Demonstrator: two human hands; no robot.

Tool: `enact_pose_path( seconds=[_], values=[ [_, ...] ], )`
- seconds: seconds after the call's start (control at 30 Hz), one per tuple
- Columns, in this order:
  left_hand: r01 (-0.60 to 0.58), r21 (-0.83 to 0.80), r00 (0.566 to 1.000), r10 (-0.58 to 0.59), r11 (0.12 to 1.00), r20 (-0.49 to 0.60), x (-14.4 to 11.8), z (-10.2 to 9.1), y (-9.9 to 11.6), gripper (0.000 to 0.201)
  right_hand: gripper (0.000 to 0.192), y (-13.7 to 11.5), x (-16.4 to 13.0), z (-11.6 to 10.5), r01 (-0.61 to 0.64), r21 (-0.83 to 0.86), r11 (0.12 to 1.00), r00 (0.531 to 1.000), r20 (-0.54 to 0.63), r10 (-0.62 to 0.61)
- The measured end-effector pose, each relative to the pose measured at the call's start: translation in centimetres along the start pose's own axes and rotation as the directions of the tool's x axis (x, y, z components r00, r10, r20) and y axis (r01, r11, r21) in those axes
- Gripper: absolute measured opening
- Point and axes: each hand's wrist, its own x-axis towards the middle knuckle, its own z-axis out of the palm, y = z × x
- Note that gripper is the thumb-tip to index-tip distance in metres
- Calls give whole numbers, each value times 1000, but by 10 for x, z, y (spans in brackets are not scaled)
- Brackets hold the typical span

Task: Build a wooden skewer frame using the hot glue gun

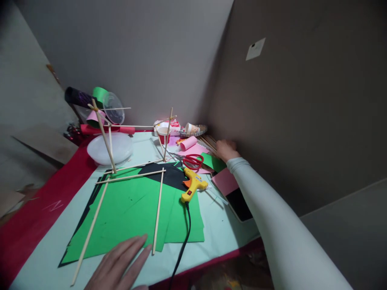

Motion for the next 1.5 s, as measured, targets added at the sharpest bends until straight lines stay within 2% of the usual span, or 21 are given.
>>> enact_pose_path(
  seconds=[0.1,0.23,0.33,0.47,0.6,0.77,0.83,0.9,0.97,1.0,1.07,1.17,1.27,1.33,1.4,1.47,1.5],
  values=[
    [23,-44,1000,-24,999,-7,19,2,6,36,35,5,-7,-9,12,-35,999,1000,-24,-13],
    [52,-112,998,-55,992,-26,32,-1,10,35,33,14,-19,-24,6,-75,997,997,-78,-12],
    [49,-123,998,-53,991,-25,34,-2,11,35,32,20,-30,-31,10,-98,995,993,-114,-21],
    [-9,-110,1000,6,994,-26,28,2,7,33,28,23,-50,-37,2,-103,995,987,-161,-18],
    [-64,-94,998,62,994,-28,23,9,2,33,16,26,-82,-38,-29,-71,997,967,-256,10],
    [-10,-160,999,4,987,-36,30,4,5,35,28,34,-144,-34,-86,35,996,917,-388,93],
    [42,-202,999,-48,979,-25,34,-2,10,35,25,29,-169,-32,0,98,995,899,-436,43],
    [109,-246,994,-107,963,21,36,-11,17,36,21,15,-190,-30,239,246,939,843,-532,-75],
    [185,-276,982,-168,943,86,39,-18,24,37,17,-8,-205,-26,502,389,772,772,-605,-197],
    [222,-284,974,-199,933,108,41,-21,27,37,14,-22,-211,-23,594,432,678,741,-622,-253],
    [250,-289,964,-211,924,159,42,-24,31,37,12,-50,-220,-15,693,457,558,698,-620,-358],
    [271,-273,951,-214,923,224,42,-25,33,39,12,-83,-225,-1,748,454,483,657,-603,-451],
    [266,-279,954,-210,922,216,41,-24,34,39,13,-96,-223,8,740,462,489,670,-576,-469],
    [268,-292,960,-229,918,163,39,-21,33,38,15,-92,-219,7,710,454,538,698,-554,-454],
    [266,-299,964,-254,916,81,35,-15,30,37,19,-80,-214,2,622,421,660,771,-478,-421],
    [226,-275,966,-252,935,-63,29,-4,25,37,23,-60,-207,-7,471,351,809,860,-385,-334],
    [98,-218,995,-102,971,-11,25,4,21,37,25,-50,-203,-12,380,307,873,896,-356,-265]
  ],
)
